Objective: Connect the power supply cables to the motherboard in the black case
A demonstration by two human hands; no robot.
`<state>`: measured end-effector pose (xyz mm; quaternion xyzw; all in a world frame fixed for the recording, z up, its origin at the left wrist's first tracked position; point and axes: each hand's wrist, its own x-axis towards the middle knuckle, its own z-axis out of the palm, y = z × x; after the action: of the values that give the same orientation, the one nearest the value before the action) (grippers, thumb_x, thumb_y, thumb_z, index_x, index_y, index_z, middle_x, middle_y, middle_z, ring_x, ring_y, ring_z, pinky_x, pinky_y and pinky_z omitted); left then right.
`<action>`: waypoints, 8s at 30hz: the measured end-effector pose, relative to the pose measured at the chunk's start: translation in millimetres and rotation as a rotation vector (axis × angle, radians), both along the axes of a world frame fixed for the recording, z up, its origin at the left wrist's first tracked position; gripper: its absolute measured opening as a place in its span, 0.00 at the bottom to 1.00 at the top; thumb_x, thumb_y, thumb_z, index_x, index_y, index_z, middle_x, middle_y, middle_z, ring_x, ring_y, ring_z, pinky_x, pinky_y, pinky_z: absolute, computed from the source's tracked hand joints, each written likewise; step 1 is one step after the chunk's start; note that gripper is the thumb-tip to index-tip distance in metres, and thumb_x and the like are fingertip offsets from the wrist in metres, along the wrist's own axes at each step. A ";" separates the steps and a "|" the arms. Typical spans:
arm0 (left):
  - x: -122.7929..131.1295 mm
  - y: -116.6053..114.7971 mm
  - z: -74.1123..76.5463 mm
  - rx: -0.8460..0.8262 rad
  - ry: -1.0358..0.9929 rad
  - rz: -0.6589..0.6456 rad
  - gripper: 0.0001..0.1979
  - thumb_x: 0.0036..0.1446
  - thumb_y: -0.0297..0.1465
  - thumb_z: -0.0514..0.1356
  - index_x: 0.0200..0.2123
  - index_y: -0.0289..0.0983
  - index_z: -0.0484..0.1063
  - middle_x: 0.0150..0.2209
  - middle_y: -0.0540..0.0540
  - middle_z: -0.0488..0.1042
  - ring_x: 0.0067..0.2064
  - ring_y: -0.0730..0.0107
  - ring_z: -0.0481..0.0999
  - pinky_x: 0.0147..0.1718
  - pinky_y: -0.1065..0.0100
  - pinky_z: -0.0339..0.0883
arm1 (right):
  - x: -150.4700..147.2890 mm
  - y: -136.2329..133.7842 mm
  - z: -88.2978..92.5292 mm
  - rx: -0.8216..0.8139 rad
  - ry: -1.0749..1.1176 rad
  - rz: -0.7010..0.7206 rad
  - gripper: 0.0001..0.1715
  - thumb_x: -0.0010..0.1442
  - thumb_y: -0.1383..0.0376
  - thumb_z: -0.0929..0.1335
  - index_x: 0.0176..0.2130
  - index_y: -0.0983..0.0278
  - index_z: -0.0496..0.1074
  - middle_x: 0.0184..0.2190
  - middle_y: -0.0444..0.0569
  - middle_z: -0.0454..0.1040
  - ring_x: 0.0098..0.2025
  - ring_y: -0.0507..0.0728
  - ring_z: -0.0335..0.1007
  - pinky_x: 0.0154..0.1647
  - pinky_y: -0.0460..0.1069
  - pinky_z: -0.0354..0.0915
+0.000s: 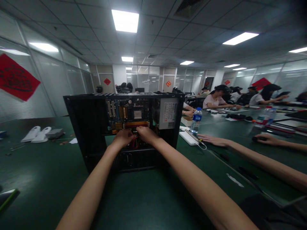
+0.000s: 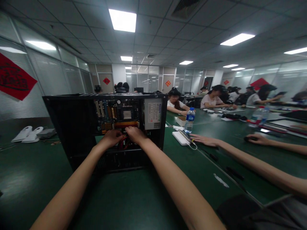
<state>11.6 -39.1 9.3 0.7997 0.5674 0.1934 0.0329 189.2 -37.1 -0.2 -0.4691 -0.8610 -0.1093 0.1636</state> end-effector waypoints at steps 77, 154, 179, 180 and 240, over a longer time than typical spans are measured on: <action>18.0 -16.8 10.2 0.131 0.278 0.109 0.20 0.68 0.39 0.49 0.44 0.36 0.79 0.43 0.34 0.80 0.46 0.50 0.80 0.41 0.60 0.69 | 1.5 -21.0 11.9 -0.131 0.172 -0.303 0.18 0.64 0.70 0.63 0.47 0.68 0.80 0.43 0.62 0.80 0.48 0.62 0.77 0.47 0.50 0.67; 2.7 -4.0 5.1 0.094 0.030 -0.268 0.02 0.58 0.27 0.57 0.33 0.40 0.65 0.34 0.48 0.75 0.36 0.64 0.74 0.33 0.68 0.59 | 8.5 -36.3 11.6 -0.084 0.250 0.130 0.14 0.66 0.65 0.64 0.47 0.61 0.76 0.41 0.49 0.81 0.42 0.56 0.77 0.39 0.46 0.59; 2.1 -5.4 -2.8 0.012 -0.044 -0.313 0.05 0.56 0.25 0.53 0.34 0.39 0.68 0.38 0.44 0.75 0.40 0.62 0.74 0.39 0.65 0.63 | 7.2 -33.4 8.4 -0.128 0.232 0.137 0.13 0.64 0.64 0.65 0.45 0.62 0.77 0.39 0.49 0.81 0.41 0.56 0.77 0.38 0.46 0.61; 2.1 -5.3 -2.7 0.021 -0.055 -0.305 0.05 0.56 0.25 0.53 0.33 0.39 0.67 0.36 0.45 0.75 0.39 0.63 0.73 0.38 0.66 0.63 | 7.5 -33.4 8.7 -0.115 0.240 0.138 0.14 0.64 0.64 0.65 0.46 0.62 0.77 0.39 0.49 0.81 0.42 0.56 0.77 0.38 0.46 0.61; 9.8 -15.5 6.3 0.108 -0.076 -0.103 0.02 0.58 0.30 0.57 0.33 0.40 0.66 0.30 0.49 0.73 0.33 0.66 0.72 0.30 0.67 0.54 | 5.0 -18.5 -2.3 -0.724 0.100 0.257 0.21 0.68 0.58 0.63 0.48 0.67 0.79 0.45 0.52 0.80 0.45 0.57 0.76 0.47 0.47 0.66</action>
<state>21.4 -54.7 15.6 0.8204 0.5129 0.2519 0.0213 194.2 -55.6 -2.5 -0.3893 -0.8867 0.2461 0.0414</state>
